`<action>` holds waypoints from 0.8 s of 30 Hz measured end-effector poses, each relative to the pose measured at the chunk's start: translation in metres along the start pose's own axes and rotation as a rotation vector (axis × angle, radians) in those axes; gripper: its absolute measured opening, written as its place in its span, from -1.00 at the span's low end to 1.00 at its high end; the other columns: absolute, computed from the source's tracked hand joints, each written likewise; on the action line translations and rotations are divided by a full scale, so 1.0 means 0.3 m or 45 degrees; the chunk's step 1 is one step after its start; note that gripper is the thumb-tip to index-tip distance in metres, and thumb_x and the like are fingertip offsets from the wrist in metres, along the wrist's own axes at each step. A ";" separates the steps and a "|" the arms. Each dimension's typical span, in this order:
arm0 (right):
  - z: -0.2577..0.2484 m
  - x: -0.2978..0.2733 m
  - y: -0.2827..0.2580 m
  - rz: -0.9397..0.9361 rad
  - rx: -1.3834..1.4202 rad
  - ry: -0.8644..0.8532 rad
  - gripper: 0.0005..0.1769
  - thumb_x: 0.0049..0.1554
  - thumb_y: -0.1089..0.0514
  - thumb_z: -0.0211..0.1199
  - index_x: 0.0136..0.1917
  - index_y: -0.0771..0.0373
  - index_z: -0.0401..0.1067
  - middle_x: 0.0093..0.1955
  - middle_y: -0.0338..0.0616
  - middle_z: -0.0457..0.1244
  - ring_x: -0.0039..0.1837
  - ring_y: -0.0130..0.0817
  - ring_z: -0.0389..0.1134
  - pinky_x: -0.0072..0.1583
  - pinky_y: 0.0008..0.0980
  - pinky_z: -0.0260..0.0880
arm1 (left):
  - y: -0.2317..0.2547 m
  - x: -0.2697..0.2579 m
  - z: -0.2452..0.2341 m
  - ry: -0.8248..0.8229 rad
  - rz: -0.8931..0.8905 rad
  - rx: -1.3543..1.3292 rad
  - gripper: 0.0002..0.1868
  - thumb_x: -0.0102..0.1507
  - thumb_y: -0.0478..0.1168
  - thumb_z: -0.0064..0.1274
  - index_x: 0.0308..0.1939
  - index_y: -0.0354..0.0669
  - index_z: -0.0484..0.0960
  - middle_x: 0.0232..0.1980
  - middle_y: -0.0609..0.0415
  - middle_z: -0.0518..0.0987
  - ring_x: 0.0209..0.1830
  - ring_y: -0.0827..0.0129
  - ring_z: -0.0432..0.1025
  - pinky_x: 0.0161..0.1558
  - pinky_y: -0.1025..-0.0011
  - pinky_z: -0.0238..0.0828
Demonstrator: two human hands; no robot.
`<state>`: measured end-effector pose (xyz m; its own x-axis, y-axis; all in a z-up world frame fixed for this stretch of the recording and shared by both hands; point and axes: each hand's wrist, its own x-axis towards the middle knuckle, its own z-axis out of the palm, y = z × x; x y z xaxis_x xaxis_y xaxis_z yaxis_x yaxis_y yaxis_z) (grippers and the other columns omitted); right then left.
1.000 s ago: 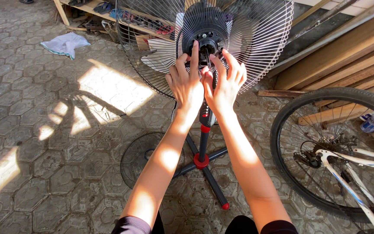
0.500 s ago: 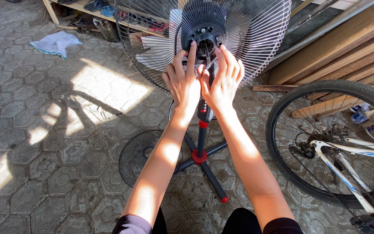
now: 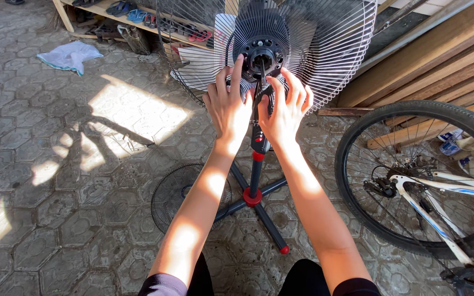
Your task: The person uses a screwdriver to tighten screws on the motor housing of a standing fan, then wipes the motor with a cloth. The person attaches the fan blade and secures the front grill, completing the assembly.
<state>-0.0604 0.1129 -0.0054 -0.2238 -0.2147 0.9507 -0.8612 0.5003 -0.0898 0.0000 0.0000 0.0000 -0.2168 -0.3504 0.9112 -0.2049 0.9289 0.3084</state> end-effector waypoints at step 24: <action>0.025 0.023 0.015 0.035 0.172 0.004 -0.38 0.24 0.08 0.33 0.47 0.29 0.20 0.56 0.10 0.04 0.58 -0.03 0.04 0.56 0.07 -0.10 | 0.018 0.016 0.043 -0.029 0.106 0.044 -0.23 0.23 -0.22 0.26 0.50 0.20 0.31 0.21 0.15 0.41 -0.03 0.17 0.35 -0.02 0.16 0.23</action>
<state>-0.0694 0.1074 -0.0015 -0.2468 -0.1996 0.9483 -0.9085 0.3882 -0.1547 -0.0146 0.0019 0.0024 -0.2563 -0.2752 0.9266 -0.2179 0.9504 0.2220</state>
